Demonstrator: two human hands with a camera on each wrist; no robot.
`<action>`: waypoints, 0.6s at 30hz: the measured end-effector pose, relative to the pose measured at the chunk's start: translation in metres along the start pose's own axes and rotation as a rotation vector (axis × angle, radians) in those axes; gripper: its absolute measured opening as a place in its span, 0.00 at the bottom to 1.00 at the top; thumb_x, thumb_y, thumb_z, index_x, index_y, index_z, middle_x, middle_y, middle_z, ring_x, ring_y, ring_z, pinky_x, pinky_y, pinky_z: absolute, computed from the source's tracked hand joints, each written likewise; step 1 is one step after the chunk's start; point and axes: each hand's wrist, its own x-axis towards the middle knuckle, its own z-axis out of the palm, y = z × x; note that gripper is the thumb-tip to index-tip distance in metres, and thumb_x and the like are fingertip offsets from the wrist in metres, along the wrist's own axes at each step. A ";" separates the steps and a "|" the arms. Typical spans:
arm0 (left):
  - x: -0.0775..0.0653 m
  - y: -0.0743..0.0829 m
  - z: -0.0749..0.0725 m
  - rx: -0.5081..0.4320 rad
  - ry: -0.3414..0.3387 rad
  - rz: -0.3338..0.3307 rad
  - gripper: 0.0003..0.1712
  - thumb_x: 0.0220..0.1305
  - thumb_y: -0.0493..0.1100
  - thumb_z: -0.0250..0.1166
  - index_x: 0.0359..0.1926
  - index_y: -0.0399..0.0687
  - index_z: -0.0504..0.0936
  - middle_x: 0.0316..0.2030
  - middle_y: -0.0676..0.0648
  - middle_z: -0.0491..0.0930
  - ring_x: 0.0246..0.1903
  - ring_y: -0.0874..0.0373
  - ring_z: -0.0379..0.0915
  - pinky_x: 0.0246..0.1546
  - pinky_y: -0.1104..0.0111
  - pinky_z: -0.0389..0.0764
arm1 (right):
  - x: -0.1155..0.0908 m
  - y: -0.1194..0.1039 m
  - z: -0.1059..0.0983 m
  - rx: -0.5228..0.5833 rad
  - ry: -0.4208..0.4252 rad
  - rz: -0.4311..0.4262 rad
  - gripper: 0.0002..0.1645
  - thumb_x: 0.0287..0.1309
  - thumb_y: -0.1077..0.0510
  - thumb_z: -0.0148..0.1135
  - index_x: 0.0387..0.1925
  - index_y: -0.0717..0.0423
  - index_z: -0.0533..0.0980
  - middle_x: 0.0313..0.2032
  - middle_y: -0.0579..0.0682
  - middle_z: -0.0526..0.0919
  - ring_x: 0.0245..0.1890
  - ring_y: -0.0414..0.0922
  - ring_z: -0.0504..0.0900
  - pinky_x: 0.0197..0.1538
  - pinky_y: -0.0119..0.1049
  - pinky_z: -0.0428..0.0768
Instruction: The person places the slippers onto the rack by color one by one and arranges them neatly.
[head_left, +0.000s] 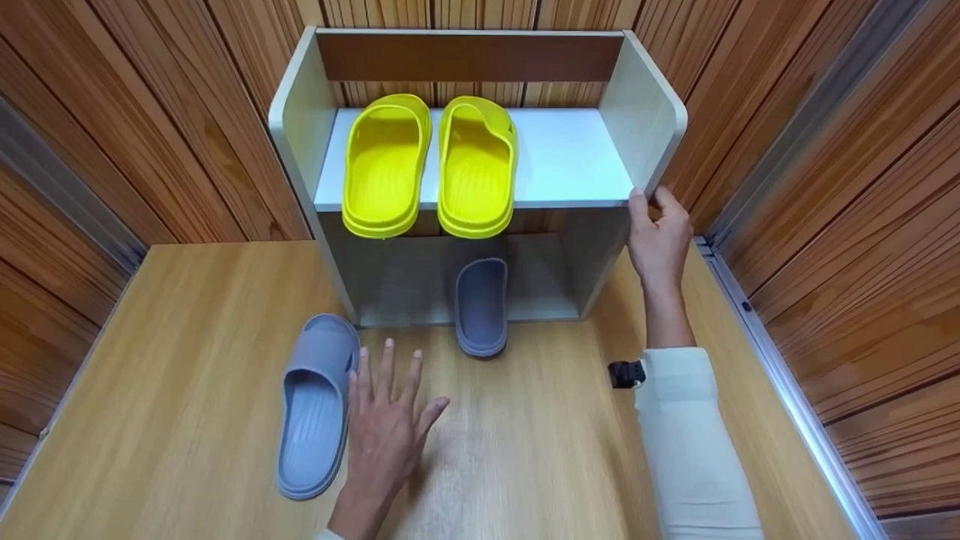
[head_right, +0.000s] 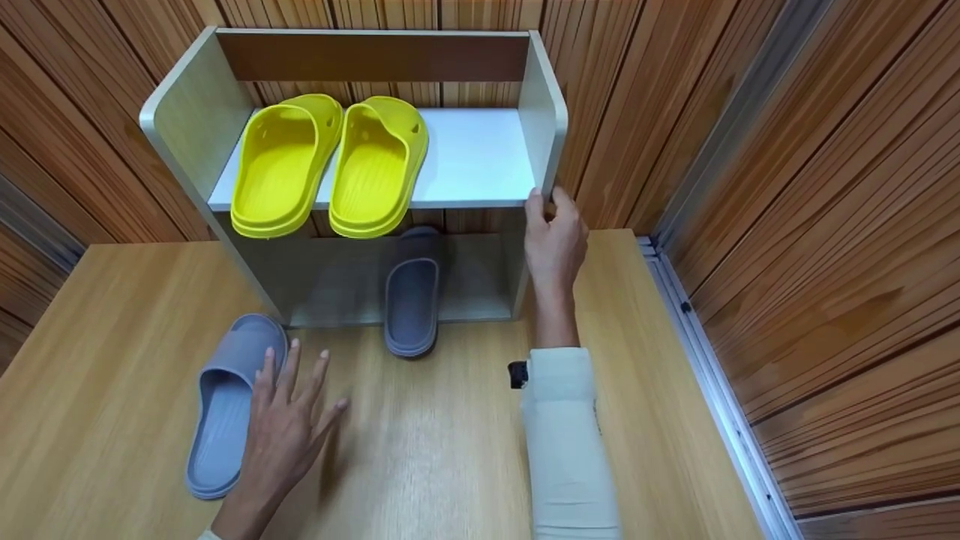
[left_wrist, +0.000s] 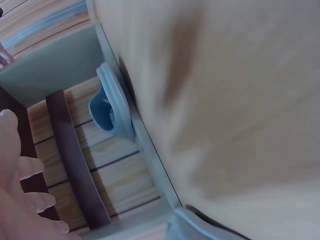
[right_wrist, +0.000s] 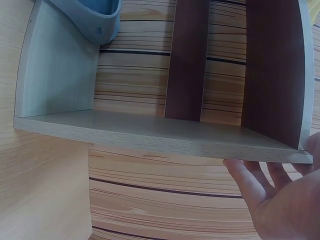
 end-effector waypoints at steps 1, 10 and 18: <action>-0.002 -0.002 -0.002 0.006 -0.022 -0.015 0.40 0.72 0.70 0.51 0.73 0.50 0.71 0.75 0.34 0.57 0.74 0.29 0.46 0.69 0.37 0.54 | 0.000 0.000 0.000 0.000 0.003 -0.003 0.22 0.75 0.50 0.52 0.52 0.65 0.79 0.58 0.57 0.81 0.52 0.46 0.78 0.53 0.44 0.80; -0.019 -0.025 -0.022 0.062 -0.190 -0.192 0.42 0.68 0.65 0.61 0.76 0.51 0.65 0.78 0.34 0.49 0.75 0.27 0.38 0.70 0.35 0.46 | -0.001 0.003 0.001 0.004 0.014 -0.007 0.20 0.75 0.49 0.52 0.39 0.64 0.78 0.52 0.56 0.83 0.41 0.45 0.75 0.35 0.34 0.72; -0.028 -0.046 -0.036 0.080 -0.229 -0.302 0.44 0.67 0.64 0.63 0.76 0.49 0.65 0.76 0.29 0.51 0.74 0.25 0.36 0.68 0.32 0.44 | -0.001 0.000 -0.002 0.005 -0.009 0.013 0.24 0.75 0.48 0.51 0.54 0.65 0.80 0.58 0.56 0.81 0.51 0.47 0.78 0.46 0.37 0.79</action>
